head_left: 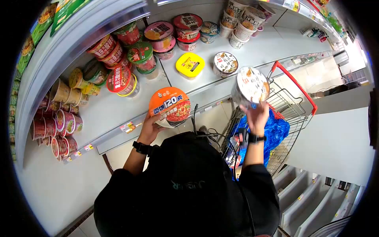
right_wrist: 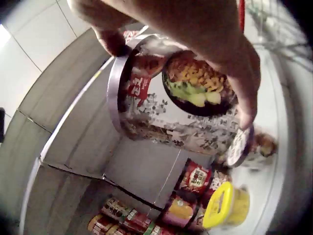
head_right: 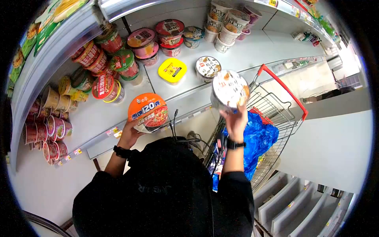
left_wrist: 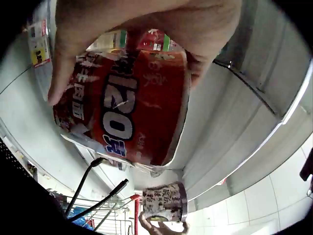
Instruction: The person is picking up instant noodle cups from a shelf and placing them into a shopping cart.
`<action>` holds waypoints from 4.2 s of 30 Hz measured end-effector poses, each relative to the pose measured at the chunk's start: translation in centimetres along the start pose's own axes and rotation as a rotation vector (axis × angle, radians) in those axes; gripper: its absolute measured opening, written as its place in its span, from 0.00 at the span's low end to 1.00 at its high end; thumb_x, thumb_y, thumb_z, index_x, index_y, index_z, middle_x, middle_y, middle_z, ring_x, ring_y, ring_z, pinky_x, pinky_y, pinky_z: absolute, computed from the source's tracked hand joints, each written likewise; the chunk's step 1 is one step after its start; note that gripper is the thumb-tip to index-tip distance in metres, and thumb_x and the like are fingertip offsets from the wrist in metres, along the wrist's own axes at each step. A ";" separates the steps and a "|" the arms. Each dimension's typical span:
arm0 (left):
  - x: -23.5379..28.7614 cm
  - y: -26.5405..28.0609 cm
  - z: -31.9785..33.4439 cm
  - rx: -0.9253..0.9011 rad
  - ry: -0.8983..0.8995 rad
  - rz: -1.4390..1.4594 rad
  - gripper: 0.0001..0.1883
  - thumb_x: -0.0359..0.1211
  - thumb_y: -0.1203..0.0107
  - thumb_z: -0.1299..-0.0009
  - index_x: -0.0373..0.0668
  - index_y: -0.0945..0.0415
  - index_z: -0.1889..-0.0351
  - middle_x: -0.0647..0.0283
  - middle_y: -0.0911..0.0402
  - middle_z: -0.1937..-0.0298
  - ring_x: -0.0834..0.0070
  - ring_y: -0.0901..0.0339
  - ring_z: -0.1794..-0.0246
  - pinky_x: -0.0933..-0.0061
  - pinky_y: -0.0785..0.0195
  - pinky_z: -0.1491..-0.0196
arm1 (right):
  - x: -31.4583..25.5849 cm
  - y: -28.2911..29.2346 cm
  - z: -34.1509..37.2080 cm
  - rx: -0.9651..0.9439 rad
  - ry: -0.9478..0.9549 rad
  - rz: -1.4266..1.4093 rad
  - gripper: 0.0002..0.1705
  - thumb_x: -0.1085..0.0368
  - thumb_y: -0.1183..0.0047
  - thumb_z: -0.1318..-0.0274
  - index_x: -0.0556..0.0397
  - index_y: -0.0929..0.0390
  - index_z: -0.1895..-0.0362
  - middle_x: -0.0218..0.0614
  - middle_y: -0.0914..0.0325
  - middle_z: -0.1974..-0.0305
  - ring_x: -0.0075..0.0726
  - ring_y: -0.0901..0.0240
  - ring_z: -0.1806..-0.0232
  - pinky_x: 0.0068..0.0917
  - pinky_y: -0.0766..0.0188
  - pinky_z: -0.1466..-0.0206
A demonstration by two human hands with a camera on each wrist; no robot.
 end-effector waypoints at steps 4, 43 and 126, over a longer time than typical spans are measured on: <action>0.4 3.1 2.6 0.102 -0.131 0.097 0.22 0.31 0.51 0.35 0.47 0.38 0.42 0.61 0.28 0.47 0.65 0.28 0.48 0.54 0.28 0.51 | 2.2 -3.5 -9.2 0.068 0.025 -0.003 0.28 0.49 0.50 0.50 0.42 0.35 0.45 0.31 0.36 0.48 0.46 0.38 0.50 0.56 0.36 0.57; 1.2 -0.1 4.3 -0.042 -0.260 0.215 0.25 0.34 0.54 0.33 0.38 0.41 0.38 0.56 0.31 0.40 0.65 0.32 0.41 0.56 0.38 0.40 | 15.5 -11.7 -1.1 -0.660 -0.554 0.467 0.40 0.43 0.53 0.41 0.52 0.50 0.33 0.45 0.37 0.42 0.42 0.32 0.48 0.40 0.31 0.48; -9.9 -7.2 8.9 -0.326 0.235 -0.193 0.20 0.42 0.55 0.30 0.42 0.35 0.44 0.63 0.27 0.55 0.73 0.28 0.58 0.59 0.33 0.49 | 15.7 40.7 33.1 0.790 -0.407 -0.460 0.35 0.35 0.67 0.42 0.48 0.31 0.45 0.39 0.29 0.48 0.43 0.32 0.49 0.44 0.37 0.44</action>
Point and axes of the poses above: each hand's wrist, its own z-axis away from the middle knuckle, its own y-axis out of the back of the hand, x = y × z, the point moved 8 cm from there along -z, towards the middle knuckle
